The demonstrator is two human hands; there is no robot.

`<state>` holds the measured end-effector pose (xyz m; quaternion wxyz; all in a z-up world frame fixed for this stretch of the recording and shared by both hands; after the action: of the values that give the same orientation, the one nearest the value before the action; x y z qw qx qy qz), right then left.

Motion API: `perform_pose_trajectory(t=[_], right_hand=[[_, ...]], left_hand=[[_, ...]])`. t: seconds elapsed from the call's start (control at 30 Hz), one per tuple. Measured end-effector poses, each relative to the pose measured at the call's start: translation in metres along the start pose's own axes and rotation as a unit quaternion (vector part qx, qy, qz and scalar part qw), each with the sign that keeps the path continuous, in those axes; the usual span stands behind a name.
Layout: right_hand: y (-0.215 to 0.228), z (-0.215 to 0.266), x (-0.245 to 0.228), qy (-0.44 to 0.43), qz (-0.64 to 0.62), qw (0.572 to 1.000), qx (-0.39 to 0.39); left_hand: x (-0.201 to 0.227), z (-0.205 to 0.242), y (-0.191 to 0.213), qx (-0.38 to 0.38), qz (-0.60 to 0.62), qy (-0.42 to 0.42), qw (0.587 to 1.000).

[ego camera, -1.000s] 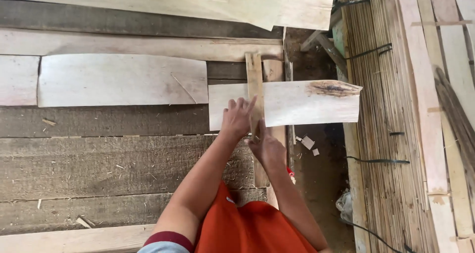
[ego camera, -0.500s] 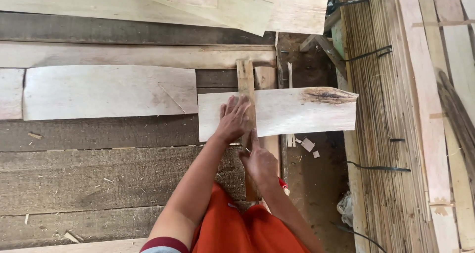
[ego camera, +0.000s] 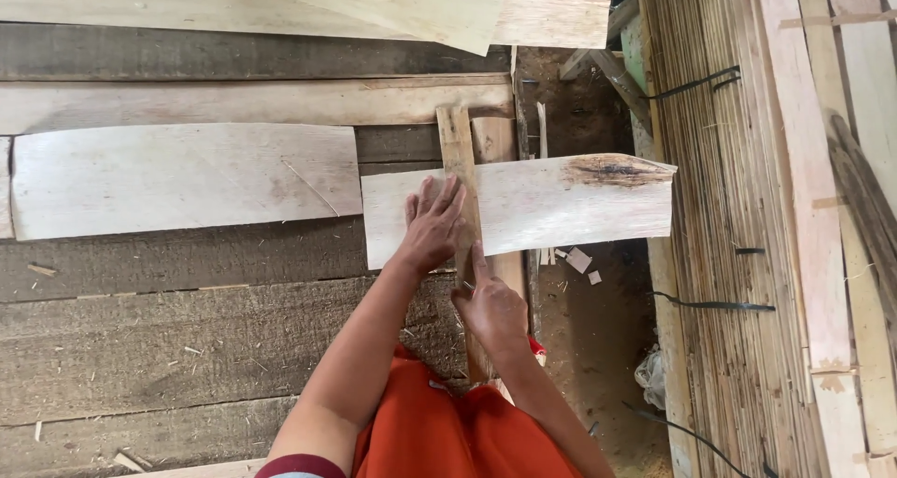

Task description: The person uses a red utility knife to cut thin wooden planks on a wooden workbench. They align the planks, score the wood, and snap off sections, then trim the edges. The person handles multiple planks and places cut pieces aside.

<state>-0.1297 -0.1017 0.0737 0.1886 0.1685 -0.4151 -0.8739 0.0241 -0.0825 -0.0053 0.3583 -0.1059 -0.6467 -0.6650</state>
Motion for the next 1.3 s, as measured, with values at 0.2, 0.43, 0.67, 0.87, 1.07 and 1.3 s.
perform_pose_trajectory(t=[0.2,0.43,0.67,0.87,1.07,1.3], right_hand=[[-0.008,-0.003,0.002,0.0,0.012,1.0,-0.009],[-0.009,0.008,0.005,-0.01,-0.012,1.0,0.003],[-0.01,0.024,0.001,-0.008,-0.02,1.0,-0.002],[-0.016,0.026,-0.006,-0.02,-0.014,1.0,-0.006],[-0.018,0.023,-0.005,0.013,-0.021,1.0,0.02],[-0.032,0.013,0.005,-0.001,-0.03,1.0,-0.006]], left_hand=[[0.003,0.0,0.0,-0.005,-0.008,0.002,1.0],[0.0,-0.006,-0.003,-0.053,-0.016,0.013,0.998],[0.002,-0.009,-0.006,-0.08,-0.021,0.026,0.996],[0.003,-0.008,-0.005,-0.082,-0.002,0.021,0.996],[0.003,-0.008,-0.006,-0.081,0.001,0.017,0.997],[-0.003,-0.006,-0.013,-0.073,0.015,0.011,0.997]])
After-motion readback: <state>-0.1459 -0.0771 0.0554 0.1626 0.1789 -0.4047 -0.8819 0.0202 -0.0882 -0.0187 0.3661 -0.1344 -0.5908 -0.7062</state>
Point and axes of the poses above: each hand's wrist, its own z-axis away from the middle knuckle, its own y-axis out of the back of the hand, x = y × z, the point moved 4 cm from there along -z, towards the middle knuckle, and after that the axes turned 10 degrees about -y, right-handed, at the moved point
